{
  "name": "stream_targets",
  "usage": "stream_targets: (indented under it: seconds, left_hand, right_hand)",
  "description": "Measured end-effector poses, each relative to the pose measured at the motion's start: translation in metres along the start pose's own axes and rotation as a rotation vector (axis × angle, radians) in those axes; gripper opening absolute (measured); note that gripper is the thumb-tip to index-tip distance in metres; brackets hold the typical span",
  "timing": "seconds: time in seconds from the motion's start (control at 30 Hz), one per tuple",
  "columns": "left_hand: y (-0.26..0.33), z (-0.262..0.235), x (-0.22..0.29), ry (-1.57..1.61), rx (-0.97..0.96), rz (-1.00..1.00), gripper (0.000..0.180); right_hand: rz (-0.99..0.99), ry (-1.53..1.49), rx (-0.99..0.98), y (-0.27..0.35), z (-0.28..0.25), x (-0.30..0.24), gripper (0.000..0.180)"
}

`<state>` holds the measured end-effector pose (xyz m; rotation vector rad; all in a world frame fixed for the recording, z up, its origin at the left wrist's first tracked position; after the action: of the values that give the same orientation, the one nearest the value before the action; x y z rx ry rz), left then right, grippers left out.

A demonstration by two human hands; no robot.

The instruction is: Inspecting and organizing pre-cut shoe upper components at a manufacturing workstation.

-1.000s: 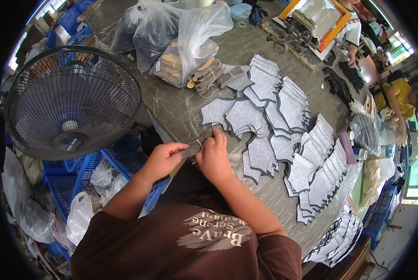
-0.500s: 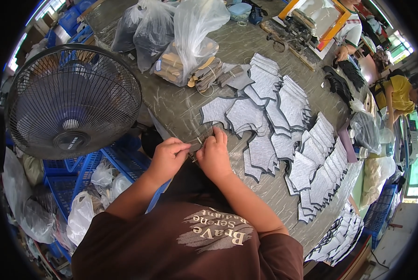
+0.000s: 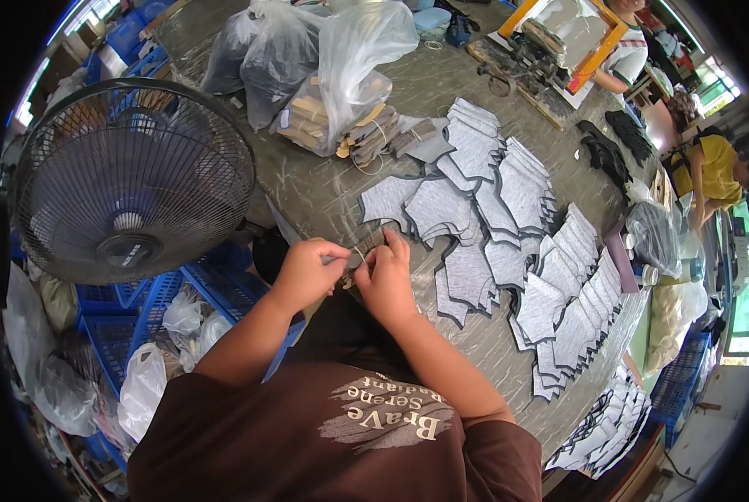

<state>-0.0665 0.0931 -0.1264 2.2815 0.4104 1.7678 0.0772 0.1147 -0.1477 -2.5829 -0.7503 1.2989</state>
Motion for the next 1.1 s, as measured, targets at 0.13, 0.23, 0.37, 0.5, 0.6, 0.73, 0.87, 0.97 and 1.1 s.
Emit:
stream_targets:
  seconds: [0.13, 0.23, 0.37, 0.5, 0.6, 0.73, 0.87, 0.97, 1.1]
  left_hand:
    - [0.004, 0.004, -0.012, 0.082, 0.087, -0.003, 0.016]
    - [0.005, 0.011, -0.02, -0.099, 0.184, 0.257, 0.012]
    - [0.013, 0.021, -0.025, 0.183, 0.182, 0.119, 0.013]
    - [0.015, 0.017, -0.015, -0.175, 0.37, 0.515, 0.011]
    - [0.017, 0.011, -0.014, -0.25, 0.42, 0.667, 0.01]
    - [0.016, 0.004, -0.047, 0.086, 0.332, 0.307, 0.015]
    - [0.014, 0.007, -0.038, -0.01, 0.367, 0.379, 0.012]
    - [0.013, 0.012, -0.015, -0.173, 0.407, 0.549, 0.013]
    - [0.013, 0.012, -0.017, -0.158, 0.365, 0.547, 0.015]
  right_hand:
    - [0.002, -0.024, 0.015, 0.001, -0.001, -0.002, 0.012]
    - [-0.003, -0.072, 0.02, 0.002, -0.006, -0.003, 0.011]
    - [0.009, -0.084, -0.012, 0.002, -0.002, -0.002, 0.013]
    - [-0.007, -0.135, -0.024, 0.004, -0.006, 0.0, 0.016]
    - [-0.014, -0.14, -0.007, 0.006, -0.008, 0.002, 0.026]
    - [0.09, -0.244, -0.017, 0.007, -0.007, 0.0, 0.045]
    - [-0.048, -0.123, -0.057, 0.005, -0.009, -0.002, 0.06]
    - [-0.012, -0.104, -0.102, 0.005, -0.009, -0.002, 0.067]
    - [-0.001, -0.106, -0.097, 0.005, -0.01, 0.001, 0.07]
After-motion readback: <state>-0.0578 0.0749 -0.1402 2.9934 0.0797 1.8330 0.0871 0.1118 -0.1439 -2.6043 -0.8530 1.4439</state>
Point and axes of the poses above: each hand's wrist, its own y-axis away from the middle knuckle, its own z-axis out of the palm, x = y × z, the point moved 4 cm from there along -y, towards the middle knuckle, and after that the axes turned 8 degrees about -z, right-handed, at the moved point
